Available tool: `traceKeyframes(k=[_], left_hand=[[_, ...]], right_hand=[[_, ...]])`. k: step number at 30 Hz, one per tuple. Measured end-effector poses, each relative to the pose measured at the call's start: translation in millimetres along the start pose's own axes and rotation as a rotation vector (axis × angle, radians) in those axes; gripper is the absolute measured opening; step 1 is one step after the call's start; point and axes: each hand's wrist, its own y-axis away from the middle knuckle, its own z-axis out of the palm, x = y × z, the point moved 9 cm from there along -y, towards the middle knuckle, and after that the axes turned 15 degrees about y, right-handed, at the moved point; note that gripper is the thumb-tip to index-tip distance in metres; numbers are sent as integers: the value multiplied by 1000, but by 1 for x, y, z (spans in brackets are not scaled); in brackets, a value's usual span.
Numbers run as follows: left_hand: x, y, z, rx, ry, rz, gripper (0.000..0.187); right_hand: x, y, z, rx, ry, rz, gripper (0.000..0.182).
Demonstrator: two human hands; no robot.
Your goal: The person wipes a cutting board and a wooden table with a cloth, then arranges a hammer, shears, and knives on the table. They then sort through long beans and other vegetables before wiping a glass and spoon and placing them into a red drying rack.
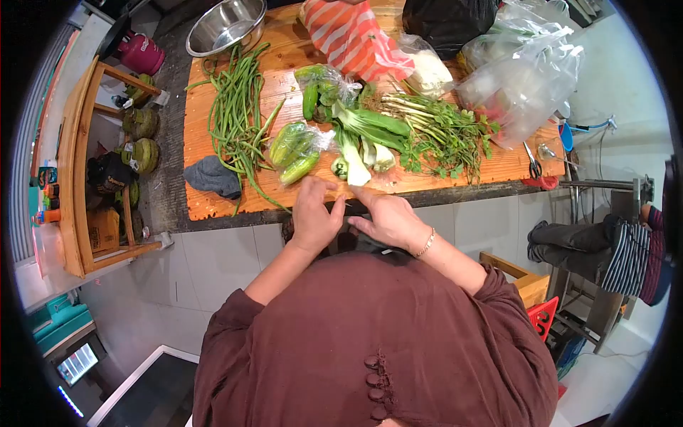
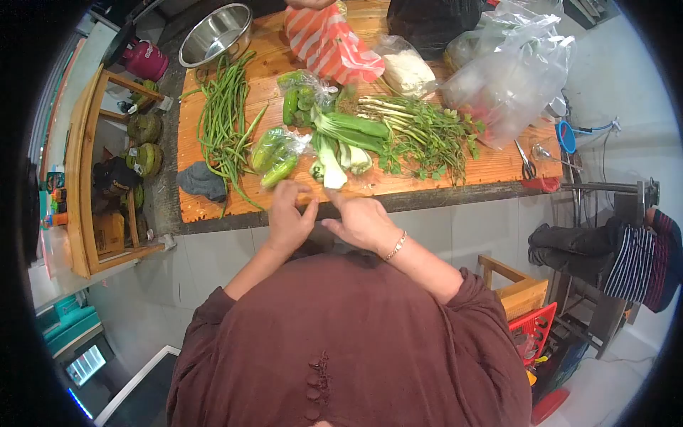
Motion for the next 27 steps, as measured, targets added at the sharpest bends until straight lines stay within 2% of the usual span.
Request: traceKeyframes(k=[1, 2, 5, 6, 8, 11, 12, 15, 16, 19, 20, 22, 25, 27], left_hand=[[-6, 3, 5, -57, 48, -108, 22], [-14, 7, 11, -116, 97, -217, 19], [-2, 0, 2, -43, 75, 28, 13], [7, -4, 3, -51, -9, 124, 17], [27, -14, 7, -68, -178, 317, 26], [42, -22, 40, -283, -339, 406, 41], [33, -21, 53, -368, -395, 389, 54], [23, -22, 61, -421, -442, 338, 48], [17, -25, 62, -433, -436, 312, 39], [18, -25, 46, -405, -349, 321, 28], [18, -28, 40, -388, -272, 335, 26], [19, -37, 27, -353, -110, 363, 23], [43, -65, 7, -213, -136, 463, 21], [59, -85, 10, -175, -201, 585, 33]], right_hand=[[-12, 3, -10, 60, -72, -91, 75], [-9, 8, -18, 40, -130, -34, 62], [16, 19, -31, 76, -15, 71, 49], [35, 22, -26, 115, 37, 121, 41], [58, 31, -31, 94, 94, 222, 45], [73, 38, -25, 57, 117, 333, 55], [76, 39, -24, 33, 124, 374, 58], [80, 19, 5, 107, -17, 368, 65], [81, 9, 15, 55, -72, 394, 66], [62, -9, 15, 75, -166, 257, 62], [60, -8, 13, 118, -199, 266, 45], [67, -6, 6, 144, -195, 335, 36], [84, 2, -19, 285, -142, 523, 31], [93, 4, -30, 339, -163, 625, 31]])
